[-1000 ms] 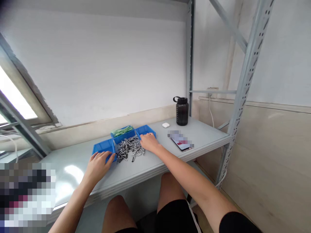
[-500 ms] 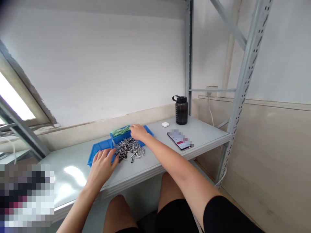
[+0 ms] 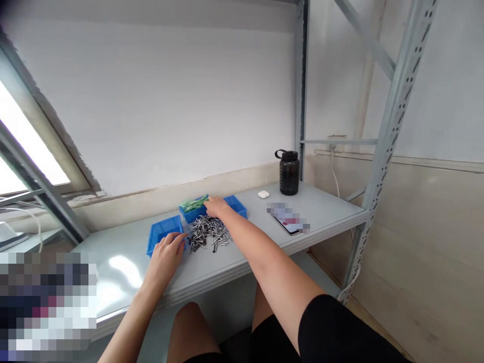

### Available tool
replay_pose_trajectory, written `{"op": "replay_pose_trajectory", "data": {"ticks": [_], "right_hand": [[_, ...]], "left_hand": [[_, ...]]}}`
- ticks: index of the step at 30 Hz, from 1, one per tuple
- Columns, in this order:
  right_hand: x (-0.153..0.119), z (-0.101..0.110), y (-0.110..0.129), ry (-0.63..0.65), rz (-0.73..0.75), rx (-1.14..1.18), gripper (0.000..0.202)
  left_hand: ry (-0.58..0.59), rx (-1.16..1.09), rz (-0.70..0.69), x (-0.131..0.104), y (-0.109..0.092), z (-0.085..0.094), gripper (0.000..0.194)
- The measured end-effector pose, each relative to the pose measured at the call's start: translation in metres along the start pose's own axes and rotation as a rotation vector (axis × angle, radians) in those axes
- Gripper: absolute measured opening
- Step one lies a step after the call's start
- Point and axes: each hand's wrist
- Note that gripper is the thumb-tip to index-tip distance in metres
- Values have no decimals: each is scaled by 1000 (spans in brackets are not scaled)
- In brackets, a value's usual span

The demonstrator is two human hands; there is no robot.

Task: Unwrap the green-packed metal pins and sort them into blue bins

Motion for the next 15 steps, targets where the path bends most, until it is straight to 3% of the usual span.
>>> {"op": "replay_pose_trajectory", "data": {"ticks": [15], "right_hand": [[-1, 8, 14, -21, -25, -6, 29]], "left_hand": [[30, -134, 59, 3, -2, 9, 29]]}}
Point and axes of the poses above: each hand's wrist, its own x-axis towards the middle knuckle, its own z-axis out of the back of the hand, y = z × x, and after that the axes turned 13 degrees about -x, right-handed
